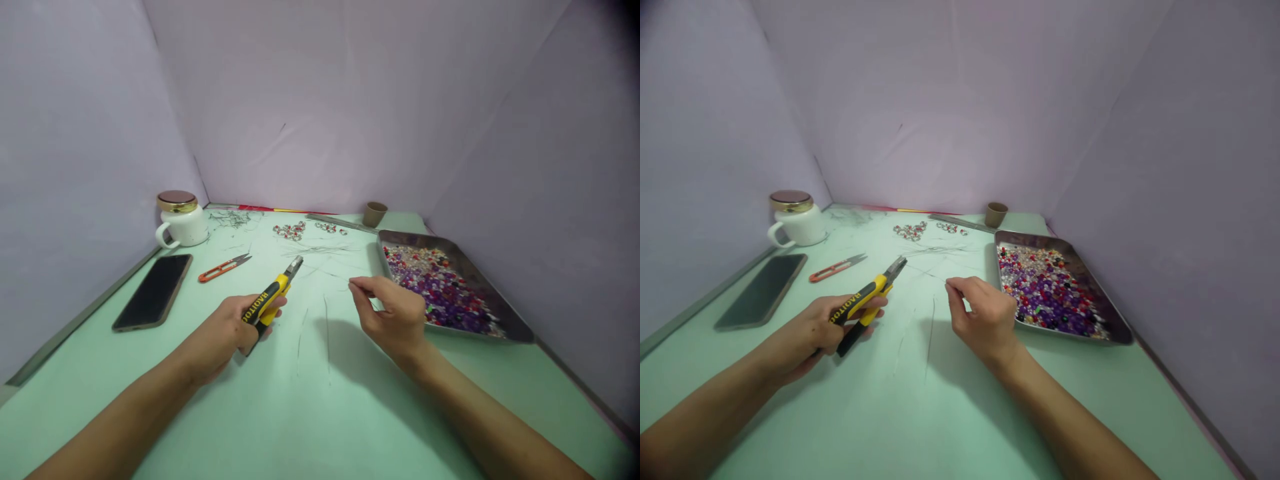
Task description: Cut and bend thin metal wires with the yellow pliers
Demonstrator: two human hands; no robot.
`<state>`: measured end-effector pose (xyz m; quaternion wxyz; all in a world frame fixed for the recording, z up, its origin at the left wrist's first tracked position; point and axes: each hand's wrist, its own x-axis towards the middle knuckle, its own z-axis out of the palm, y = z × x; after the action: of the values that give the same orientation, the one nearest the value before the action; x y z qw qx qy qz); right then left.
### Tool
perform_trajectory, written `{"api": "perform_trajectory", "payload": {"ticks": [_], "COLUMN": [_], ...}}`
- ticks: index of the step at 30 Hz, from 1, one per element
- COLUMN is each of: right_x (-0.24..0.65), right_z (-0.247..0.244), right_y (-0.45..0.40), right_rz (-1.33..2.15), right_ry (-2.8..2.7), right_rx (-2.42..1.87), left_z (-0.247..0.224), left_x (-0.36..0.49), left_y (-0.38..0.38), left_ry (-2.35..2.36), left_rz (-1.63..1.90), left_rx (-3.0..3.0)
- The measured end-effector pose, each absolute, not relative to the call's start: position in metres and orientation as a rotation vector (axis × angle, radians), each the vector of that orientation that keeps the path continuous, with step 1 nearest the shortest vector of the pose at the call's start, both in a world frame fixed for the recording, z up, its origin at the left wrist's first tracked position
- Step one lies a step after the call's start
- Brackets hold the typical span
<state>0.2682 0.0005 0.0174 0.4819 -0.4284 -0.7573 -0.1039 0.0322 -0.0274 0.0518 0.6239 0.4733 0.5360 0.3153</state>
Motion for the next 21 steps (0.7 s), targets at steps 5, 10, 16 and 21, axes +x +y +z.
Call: {"api": "perform_trajectory", "payload": {"ticks": [5,10,16,21], "right_x": [0.2683,0.2670,0.2677,0.2675], "right_z": [0.0186,0.0186,0.0176,0.0175], "right_y": [0.0000,0.0005,0.0004,0.0002], "right_rz": [-0.254,-0.265,-0.254,-0.264], "right_ry": [-1.844,-1.824,-1.824,-1.826], "right_rx": [-1.049,-1.073,-1.056,-1.055], "left_z": [0.0429,0.0449,0.0445,0.0434], "left_x": [0.0289,0.0295,0.0305,0.0303], "left_y": [-0.0260,-0.0245,-0.0259,-0.0252], "left_ry": [1.261,1.255,1.238,1.239], "left_rz": [0.692,0.690,0.703,0.703], "left_rx": [1.143,1.143,1.145,1.133]}}
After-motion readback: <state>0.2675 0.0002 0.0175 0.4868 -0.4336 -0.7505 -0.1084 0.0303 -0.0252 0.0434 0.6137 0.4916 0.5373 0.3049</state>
